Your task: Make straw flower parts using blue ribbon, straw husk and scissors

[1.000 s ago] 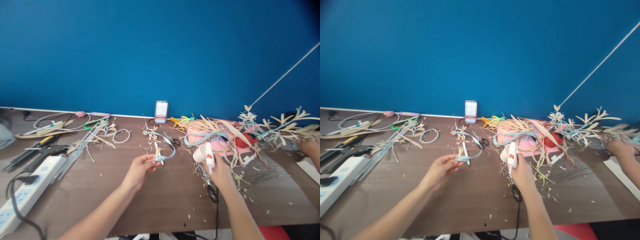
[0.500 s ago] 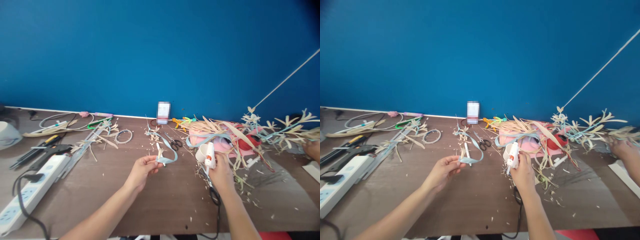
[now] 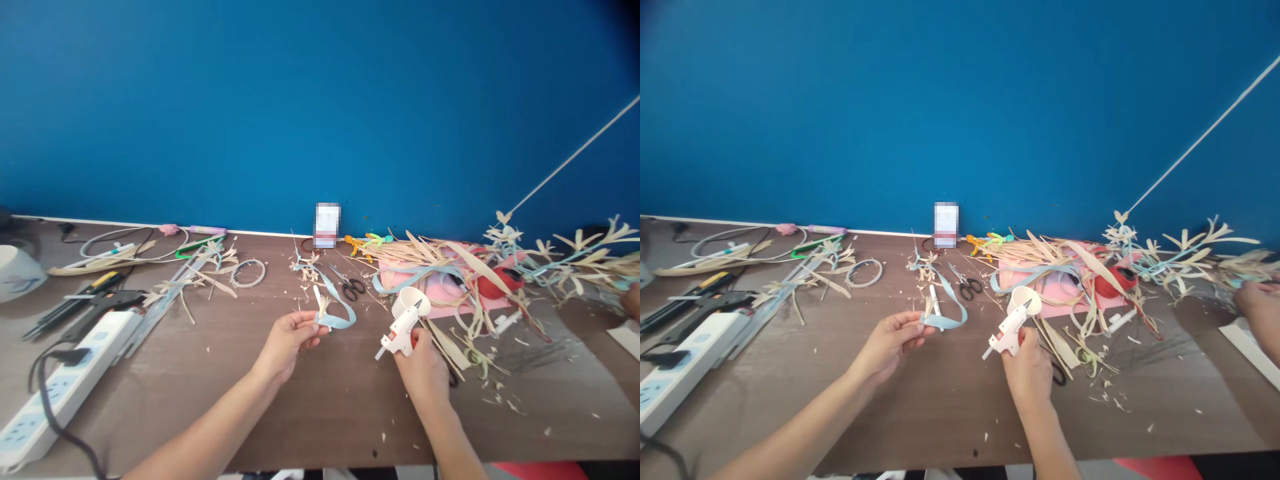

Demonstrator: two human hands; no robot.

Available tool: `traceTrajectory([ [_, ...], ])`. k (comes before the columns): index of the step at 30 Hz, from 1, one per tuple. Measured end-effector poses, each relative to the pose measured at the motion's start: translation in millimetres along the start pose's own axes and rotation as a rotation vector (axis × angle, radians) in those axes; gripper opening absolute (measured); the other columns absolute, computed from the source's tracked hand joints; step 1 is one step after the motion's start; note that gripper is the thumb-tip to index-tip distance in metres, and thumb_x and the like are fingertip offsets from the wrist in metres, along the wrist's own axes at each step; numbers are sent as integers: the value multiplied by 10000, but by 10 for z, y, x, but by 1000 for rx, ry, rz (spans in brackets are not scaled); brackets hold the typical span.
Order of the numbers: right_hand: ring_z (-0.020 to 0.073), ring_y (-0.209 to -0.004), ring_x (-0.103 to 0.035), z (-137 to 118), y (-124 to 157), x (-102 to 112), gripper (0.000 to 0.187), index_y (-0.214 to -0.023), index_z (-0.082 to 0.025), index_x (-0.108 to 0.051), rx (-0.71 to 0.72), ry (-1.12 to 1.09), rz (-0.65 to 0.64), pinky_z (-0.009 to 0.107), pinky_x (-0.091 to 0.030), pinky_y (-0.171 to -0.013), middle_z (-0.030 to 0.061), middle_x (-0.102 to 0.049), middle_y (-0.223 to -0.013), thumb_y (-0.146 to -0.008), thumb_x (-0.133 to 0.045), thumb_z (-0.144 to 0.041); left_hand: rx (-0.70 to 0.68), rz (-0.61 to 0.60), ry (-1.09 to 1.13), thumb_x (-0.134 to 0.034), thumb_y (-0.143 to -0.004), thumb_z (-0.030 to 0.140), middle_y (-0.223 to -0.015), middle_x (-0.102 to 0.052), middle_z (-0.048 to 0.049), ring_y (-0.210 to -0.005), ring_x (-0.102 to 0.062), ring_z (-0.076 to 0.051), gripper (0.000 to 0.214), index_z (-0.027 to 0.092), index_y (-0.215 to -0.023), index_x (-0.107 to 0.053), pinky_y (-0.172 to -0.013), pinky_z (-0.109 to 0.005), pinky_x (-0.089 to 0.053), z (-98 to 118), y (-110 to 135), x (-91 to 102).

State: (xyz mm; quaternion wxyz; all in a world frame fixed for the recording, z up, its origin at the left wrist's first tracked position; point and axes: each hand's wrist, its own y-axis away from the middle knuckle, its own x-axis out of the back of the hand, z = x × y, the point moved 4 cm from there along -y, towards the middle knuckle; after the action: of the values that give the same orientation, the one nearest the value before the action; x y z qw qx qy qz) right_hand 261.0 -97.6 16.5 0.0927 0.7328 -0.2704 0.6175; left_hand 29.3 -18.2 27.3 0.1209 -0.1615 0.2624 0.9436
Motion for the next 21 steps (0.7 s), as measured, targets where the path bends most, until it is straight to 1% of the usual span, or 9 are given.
traceTrajectory([
  [7,247,-735,-581,-71,12,-63,303,-908,-163,-385,72,53,38,309,-368,-628,95,-576,-834,-673,-546,-266,-1,5,20,-652,-614,113,-725,-669,-84,-677,-620,-116,224,87,-834,-623,-555,-153,-453,12,-3,-27],
  [13,251,-786,-570,-68,4,-61,302,-927,-150,-401,98,57,9,319,-371,-665,94,-571,-860,-673,-534,-246,4,-6,23,-649,-623,118,-743,-671,-94,-691,-622,-122,230,85,-848,-616,-566,-158,-459,9,-7,-32],
  [17,254,-801,-568,-56,-15,-48,281,-903,-154,-427,106,53,-22,322,-378,-669,95,-578,-856,-674,-549,-262,2,-8,12,-653,-621,123,-750,-674,-100,-687,-623,-121,240,84,-856,-617,-570,-160,-458,8,-7,-33],
  [21,256,-793,-570,-33,-22,-24,309,-916,-148,-444,101,49,-41,334,-387,-670,103,-574,-866,-667,-566,-286,5,-3,9,-655,-618,124,-751,-677,-99,-683,-626,-123,236,90,-849,-620,-567,-162,-456,-3,-10,-33],
])
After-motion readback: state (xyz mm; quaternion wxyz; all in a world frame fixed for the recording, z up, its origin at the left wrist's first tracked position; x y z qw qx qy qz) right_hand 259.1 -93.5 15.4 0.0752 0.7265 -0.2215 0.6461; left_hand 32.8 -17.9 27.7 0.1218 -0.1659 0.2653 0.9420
